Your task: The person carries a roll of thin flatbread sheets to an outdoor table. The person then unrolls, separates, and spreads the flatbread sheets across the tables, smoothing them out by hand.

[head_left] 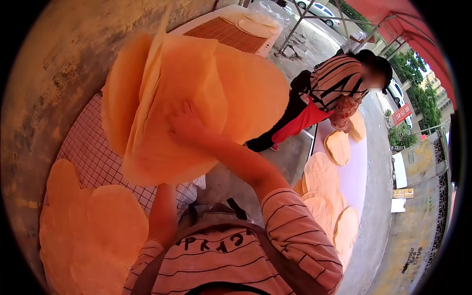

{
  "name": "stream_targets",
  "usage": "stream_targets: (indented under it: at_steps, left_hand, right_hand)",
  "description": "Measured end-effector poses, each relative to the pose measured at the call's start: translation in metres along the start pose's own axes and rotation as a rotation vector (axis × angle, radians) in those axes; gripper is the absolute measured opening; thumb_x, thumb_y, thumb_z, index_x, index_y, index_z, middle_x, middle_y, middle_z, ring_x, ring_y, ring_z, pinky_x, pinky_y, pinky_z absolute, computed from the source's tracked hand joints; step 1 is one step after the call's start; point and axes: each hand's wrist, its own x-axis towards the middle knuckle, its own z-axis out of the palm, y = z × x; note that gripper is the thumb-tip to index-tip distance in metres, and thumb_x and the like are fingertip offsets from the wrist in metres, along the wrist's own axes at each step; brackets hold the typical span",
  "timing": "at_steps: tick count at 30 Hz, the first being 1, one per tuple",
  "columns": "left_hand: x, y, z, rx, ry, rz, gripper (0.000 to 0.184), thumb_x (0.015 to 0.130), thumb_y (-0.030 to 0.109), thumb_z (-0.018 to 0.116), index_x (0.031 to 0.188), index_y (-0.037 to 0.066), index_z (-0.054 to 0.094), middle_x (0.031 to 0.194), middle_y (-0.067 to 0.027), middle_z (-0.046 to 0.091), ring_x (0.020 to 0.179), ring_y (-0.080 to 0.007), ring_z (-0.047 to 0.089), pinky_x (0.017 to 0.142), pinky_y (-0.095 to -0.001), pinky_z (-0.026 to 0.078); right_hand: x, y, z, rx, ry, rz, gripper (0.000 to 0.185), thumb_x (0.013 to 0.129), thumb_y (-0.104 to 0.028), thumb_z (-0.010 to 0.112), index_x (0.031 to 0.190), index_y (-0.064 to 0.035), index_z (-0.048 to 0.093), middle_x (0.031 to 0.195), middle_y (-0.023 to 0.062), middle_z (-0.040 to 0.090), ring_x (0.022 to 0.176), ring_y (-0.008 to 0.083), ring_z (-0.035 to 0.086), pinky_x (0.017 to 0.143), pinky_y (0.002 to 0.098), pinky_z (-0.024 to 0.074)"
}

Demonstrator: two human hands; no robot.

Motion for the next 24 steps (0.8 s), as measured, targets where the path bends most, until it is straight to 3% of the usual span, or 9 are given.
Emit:
stream_targets:
  at_steps: [4,5,6,8,10,12,15,17,24]
  left_hand:
    - [0.001,0.020,-0.082,0.057,0.196,0.117,0.053,0.093,0.046,0.029,0.131,0.011,0.036,0.135,-0.0098,0.037,0.126,-0.0247,0.032,0.104,-0.0431,0.025]
    - [-0.012,0.017,-0.071,-0.248,0.421,0.085,0.054,0.092,0.048,0.029,0.129,0.010,0.039,0.133,-0.0102,0.040,0.125,-0.0249,0.034,0.103,-0.0442,0.026]
    - [-0.024,0.012,-0.097,-0.211,0.236,-0.025,0.054,0.091,0.049,0.031,0.124,0.009,0.044,0.129,-0.0103,0.045,0.123,-0.0255,0.036,0.102,-0.0445,0.028]
    - [-0.046,0.002,-0.114,-0.055,0.167,-0.251,0.049,0.090,0.046,0.036,0.114,0.007,0.051,0.120,-0.0109,0.053,0.118,-0.0267,0.042,0.098,-0.0434,0.032]
    - [-0.060,-0.002,-0.079,0.224,0.360,-0.413,0.044,0.090,0.042,0.040,0.110,0.005,0.053,0.114,-0.0123,0.056,0.110,-0.0265,0.050,0.092,-0.0394,0.038]
    - [-0.052,-0.004,-0.056,0.561,0.487,-0.519,0.044,0.089,0.041,0.043,0.108,0.003,0.054,0.112,-0.0138,0.057,0.102,-0.0251,0.055,0.085,-0.0342,0.042]
    - [-0.014,0.006,-0.020,0.767,0.401,-0.180,0.032,0.090,0.030,0.047,0.103,0.002,0.055,0.101,-0.0116,0.060,0.091,-0.0205,0.059,0.081,-0.0309,0.045]
    - [0.033,0.019,-0.015,1.043,0.343,0.038,0.021,0.090,0.018,0.047,0.101,0.002,0.055,0.096,-0.0091,0.061,0.091,-0.0208,0.059,0.084,-0.0345,0.045]
    - [0.205,-0.001,0.008,1.973,0.273,0.610,0.030,0.086,0.017,0.050,0.113,0.002,0.051,0.119,-0.0139,0.050,0.113,-0.0270,0.046,0.095,-0.0401,0.035]
  right_hand:
    - [-0.053,0.038,0.101,0.196,-0.074,0.321,0.063,0.075,-0.032,0.059,0.130,-0.0106,0.037,0.134,0.0237,0.028,0.123,0.0413,0.028,0.102,0.0478,0.0229]
    - [-0.077,0.043,0.113,0.175,-0.166,0.417,0.064,0.076,-0.033,0.059,0.131,-0.0096,0.035,0.135,0.0244,0.027,0.123,0.0420,0.028,0.101,0.0475,0.0248]
    - [-0.095,0.041,0.106,0.358,-0.322,0.591,0.064,0.079,-0.032,0.058,0.133,-0.0102,0.031,0.136,0.0252,0.026,0.122,0.0433,0.030,0.100,0.0461,0.0285]
    - [-0.144,0.064,0.148,0.497,-0.286,0.585,0.064,0.079,-0.029,0.060,0.132,-0.0069,0.031,0.136,0.0231,0.028,0.124,0.0398,0.030,0.096,0.0452,0.0333]
    - [-0.174,0.080,0.148,0.573,-0.207,0.492,0.056,0.080,-0.027,0.059,0.128,-0.0049,0.039,0.129,0.0229,0.039,0.118,0.0366,0.040,0.092,0.0441,0.0389]
    - [-0.185,0.099,0.142,0.847,-0.225,0.751,0.047,0.083,-0.027,0.057,0.120,-0.0007,0.046,0.115,0.0168,0.053,0.103,0.0268,0.054,0.081,0.0374,0.0465]
    - [-0.170,0.175,0.149,1.210,-0.147,0.979,0.035,0.086,-0.026,0.055,0.112,-0.0022,0.053,0.100,0.0094,0.061,0.088,0.0180,0.059,0.071,0.0285,0.0480]
    - [-0.130,0.228,0.140,1.616,0.151,1.248,0.026,0.088,-0.021,0.050,0.106,-0.0045,0.055,0.089,0.0053,0.062,0.085,0.0146,0.058,0.068,0.0261,0.0475]
    - [0.027,0.444,0.200,2.050,0.708,1.585,0.034,0.088,-0.022,0.051,0.116,-0.0047,0.043,0.105,0.0128,0.054,0.089,0.0249,0.056,0.076,0.0297,0.0489]
